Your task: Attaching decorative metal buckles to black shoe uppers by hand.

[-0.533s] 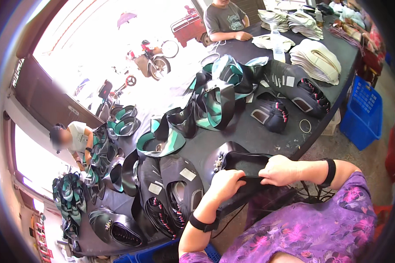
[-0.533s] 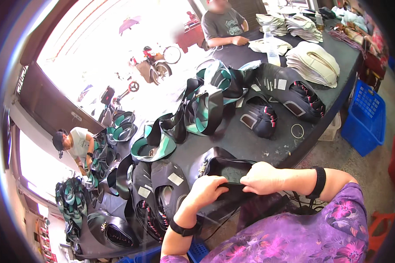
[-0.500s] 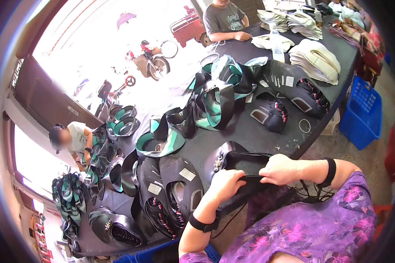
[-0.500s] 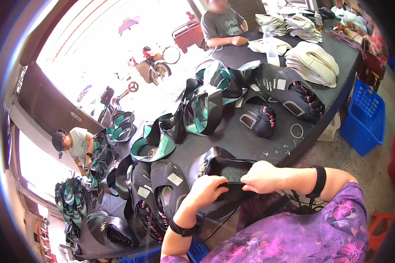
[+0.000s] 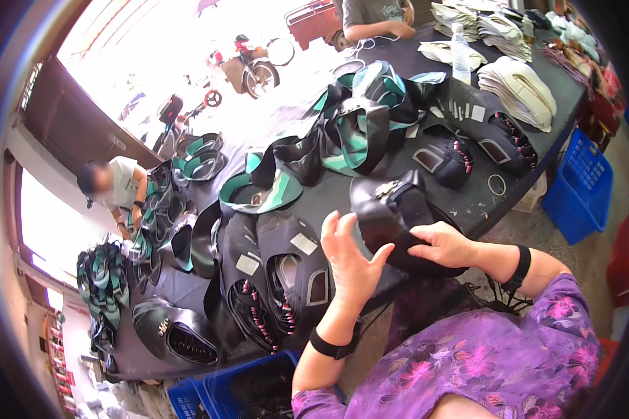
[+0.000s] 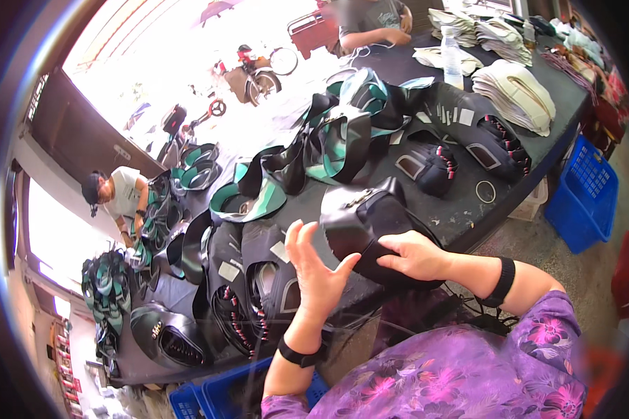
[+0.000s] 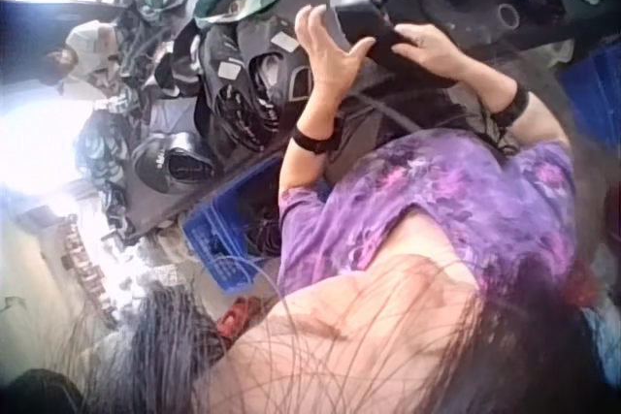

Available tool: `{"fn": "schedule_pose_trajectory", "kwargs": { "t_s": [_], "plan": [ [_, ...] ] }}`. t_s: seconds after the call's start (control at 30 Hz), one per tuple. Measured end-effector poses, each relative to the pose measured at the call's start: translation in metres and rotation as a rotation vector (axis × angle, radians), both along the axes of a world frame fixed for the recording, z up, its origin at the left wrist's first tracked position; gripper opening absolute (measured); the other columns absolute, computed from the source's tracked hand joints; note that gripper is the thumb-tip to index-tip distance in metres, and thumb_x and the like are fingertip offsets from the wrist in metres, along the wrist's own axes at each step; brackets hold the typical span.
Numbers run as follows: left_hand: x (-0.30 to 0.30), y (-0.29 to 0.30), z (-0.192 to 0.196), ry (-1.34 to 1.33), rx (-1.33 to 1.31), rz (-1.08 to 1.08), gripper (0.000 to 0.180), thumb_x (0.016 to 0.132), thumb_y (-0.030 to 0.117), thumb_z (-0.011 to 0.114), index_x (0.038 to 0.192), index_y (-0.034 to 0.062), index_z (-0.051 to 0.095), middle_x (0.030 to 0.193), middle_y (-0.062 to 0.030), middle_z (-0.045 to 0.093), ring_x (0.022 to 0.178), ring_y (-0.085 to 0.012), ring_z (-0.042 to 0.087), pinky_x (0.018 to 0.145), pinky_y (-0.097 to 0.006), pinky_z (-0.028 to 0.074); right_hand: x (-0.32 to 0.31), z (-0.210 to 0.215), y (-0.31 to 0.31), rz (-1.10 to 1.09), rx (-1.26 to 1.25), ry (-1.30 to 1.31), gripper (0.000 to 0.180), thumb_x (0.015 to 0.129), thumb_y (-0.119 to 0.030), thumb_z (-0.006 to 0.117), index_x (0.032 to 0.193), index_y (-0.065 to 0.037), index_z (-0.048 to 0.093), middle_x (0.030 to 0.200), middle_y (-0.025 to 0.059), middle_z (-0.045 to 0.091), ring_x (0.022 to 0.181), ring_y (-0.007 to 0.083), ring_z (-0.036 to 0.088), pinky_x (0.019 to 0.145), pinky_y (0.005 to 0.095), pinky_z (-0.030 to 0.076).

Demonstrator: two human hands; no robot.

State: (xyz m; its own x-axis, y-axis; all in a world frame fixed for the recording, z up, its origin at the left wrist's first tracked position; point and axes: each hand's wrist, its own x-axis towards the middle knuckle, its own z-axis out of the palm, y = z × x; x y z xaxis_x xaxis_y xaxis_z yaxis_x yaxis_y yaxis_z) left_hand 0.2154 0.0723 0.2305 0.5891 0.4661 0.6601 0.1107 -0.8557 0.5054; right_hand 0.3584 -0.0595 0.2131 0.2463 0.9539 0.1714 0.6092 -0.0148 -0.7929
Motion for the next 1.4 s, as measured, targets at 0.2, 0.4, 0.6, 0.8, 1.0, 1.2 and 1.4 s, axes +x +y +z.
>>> {"fn": "schedule_pose_trajectory", "kwargs": {
  "t_s": [0.2, 0.4, 0.6, 0.8, 1.0, 1.2, 1.4],
  "plan": [
    [-0.02, 0.001, -0.056, -0.278, -1.714, -0.679, 0.037, 0.083, 0.019, 0.06, 0.114, 0.0051, 0.046, 0.109, -0.0073, 0.054, 0.103, -0.0198, 0.052, 0.086, -0.037, 0.044, -0.03, -0.006, 0.0, 0.085, 0.152, -0.096, 0.022, 0.078, -0.019, 0.061, 0.082, 0.0, 0.051, 0.07, 0.0182, 0.054, 0.068, 0.0362, 0.053, 0.059, 0.0382, 0.042],
    [-0.029, 0.006, -0.069, -0.41, -1.697, -0.69, 0.027, 0.085, 0.02, 0.057, 0.106, 0.0033, 0.053, 0.101, -0.0075, 0.059, 0.093, -0.0196, 0.057, 0.083, -0.035, 0.046, -0.045, -0.018, 0.002, 0.058, 0.022, -0.206, 0.028, 0.078, -0.02, 0.06, 0.094, 0.0, 0.049, 0.066, 0.0176, 0.054, 0.066, 0.036, 0.055, 0.058, 0.0405, 0.043],
    [-0.034, 0.008, -0.079, -0.47, -1.555, -0.646, 0.027, 0.083, 0.02, 0.059, 0.105, 0.0036, 0.054, 0.097, -0.0083, 0.061, 0.086, -0.0182, 0.059, 0.077, -0.031, 0.048, -0.063, -0.017, 0.003, 0.119, -0.091, -0.361, 0.039, 0.077, -0.022, 0.062, 0.105, -0.001, 0.045, 0.068, 0.015, 0.056, 0.067, 0.0336, 0.055, 0.06, 0.0403, 0.043],
    [-0.066, 0.017, -0.051, -0.448, -1.485, -0.743, 0.039, 0.081, 0.009, 0.06, 0.117, 0.0037, 0.044, 0.103, -0.007, 0.056, 0.092, -0.0172, 0.056, 0.08, -0.03, 0.046, -0.047, 0.036, 0.001, -0.016, 0.268, -0.219, 0.03, 0.072, -0.014, 0.067, 0.097, -0.004, 0.054, 0.086, 0.0067, 0.057, 0.083, 0.0229, 0.054, 0.077, 0.0328, 0.042],
    [-0.102, 0.012, 0.006, 0.29, -0.598, -0.862, 0.059, 0.074, -0.001, 0.062, 0.126, -0.0006, 0.036, 0.12, -0.0121, 0.047, 0.109, -0.0198, 0.048, 0.089, -0.029, 0.038, -0.002, 0.033, -0.002, 0.044, 0.103, 0.781, 0.028, 0.084, -0.012, 0.055, 0.11, -0.003, 0.051, 0.11, 0.0075, 0.055, 0.099, 0.0149, 0.053, 0.086, 0.0288, 0.04],
    [-0.111, 0.004, 0.023, 0.418, -0.492, -0.907, 0.056, 0.072, 0.003, 0.064, 0.123, -0.0006, 0.04, 0.105, -0.0186, 0.056, 0.08, -0.0293, 0.062, 0.07, -0.033, 0.047, -0.028, 0.027, -0.007, 0.482, -0.138, 0.806, 0.085, 0.062, -0.017, 0.078, 0.131, -0.006, 0.031, 0.128, 0.0133, 0.04, 0.12, 0.0204, 0.035, 0.101, 0.0358, 0.023],
    [-0.106, 0.006, 0.015, 0.323, -0.314, -1.011, 0.057, 0.071, 0.006, 0.065, 0.123, -0.0006, 0.041, 0.1, -0.0196, 0.058, 0.079, -0.0334, 0.06, 0.069, -0.033, 0.047, -0.04, 0.006, -0.008, 0.225, -0.25, 0.816, 0.028, 0.072, -0.011, 0.068, 0.096, -0.003, 0.057, 0.084, 0.0014, 0.059, 0.078, 0.0078, 0.054, 0.073, 0.0227, 0.043]
  ]
}}
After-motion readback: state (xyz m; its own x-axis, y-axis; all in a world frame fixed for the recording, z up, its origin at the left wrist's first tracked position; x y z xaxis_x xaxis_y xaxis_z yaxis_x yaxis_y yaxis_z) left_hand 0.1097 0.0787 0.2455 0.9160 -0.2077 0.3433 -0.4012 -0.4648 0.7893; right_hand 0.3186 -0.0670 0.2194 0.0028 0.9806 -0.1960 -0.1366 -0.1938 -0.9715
